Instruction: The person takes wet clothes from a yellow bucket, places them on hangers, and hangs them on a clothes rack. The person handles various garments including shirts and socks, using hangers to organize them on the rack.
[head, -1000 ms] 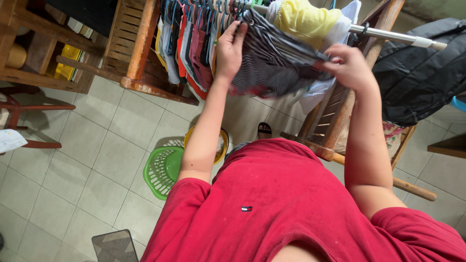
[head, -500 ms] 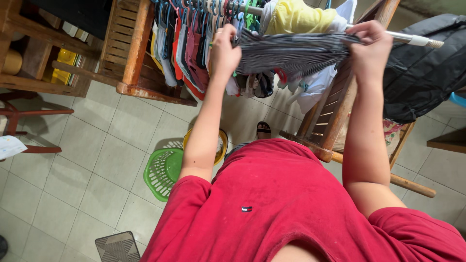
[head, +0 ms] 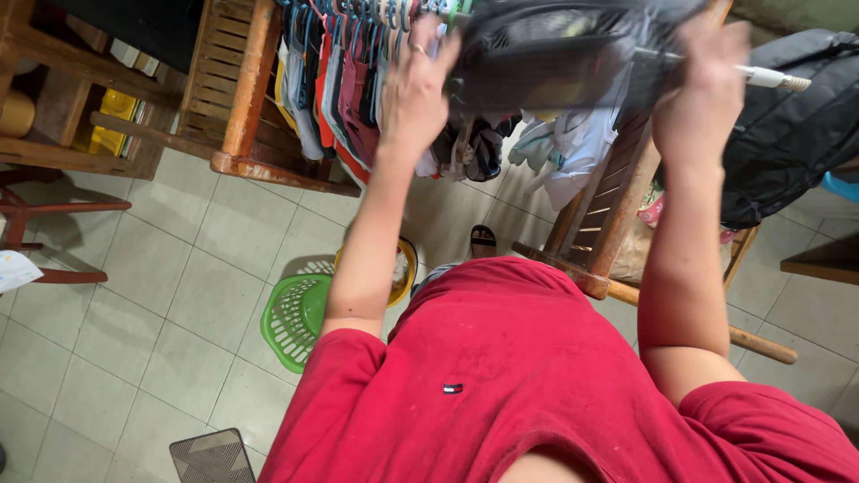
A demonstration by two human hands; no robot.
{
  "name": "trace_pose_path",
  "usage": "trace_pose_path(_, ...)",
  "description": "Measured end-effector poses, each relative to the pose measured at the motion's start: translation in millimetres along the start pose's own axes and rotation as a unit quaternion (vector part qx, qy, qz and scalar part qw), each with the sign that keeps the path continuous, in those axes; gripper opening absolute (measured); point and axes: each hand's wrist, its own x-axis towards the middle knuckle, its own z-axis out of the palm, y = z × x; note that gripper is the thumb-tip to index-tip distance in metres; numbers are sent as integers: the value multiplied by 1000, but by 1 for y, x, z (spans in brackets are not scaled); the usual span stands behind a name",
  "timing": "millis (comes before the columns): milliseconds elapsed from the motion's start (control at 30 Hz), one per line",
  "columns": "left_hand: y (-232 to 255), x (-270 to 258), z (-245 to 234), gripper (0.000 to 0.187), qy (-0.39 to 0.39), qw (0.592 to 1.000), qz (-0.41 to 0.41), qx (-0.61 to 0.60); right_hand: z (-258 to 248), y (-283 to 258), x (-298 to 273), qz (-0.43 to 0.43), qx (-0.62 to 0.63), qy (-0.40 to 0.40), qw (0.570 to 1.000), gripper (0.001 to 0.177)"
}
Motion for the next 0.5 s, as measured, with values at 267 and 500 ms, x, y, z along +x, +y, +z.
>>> trace_pose_path(267, -17, -12, -62, 43, -317, 911, -135, -224, -64, 3, -11, 279, 311, -236, 878, 28)
trace_pose_path(500, -61, 27, -33, 25, -290, 845, -176, -414, -46, 46, 1, 446, 425, -138, 776, 19)
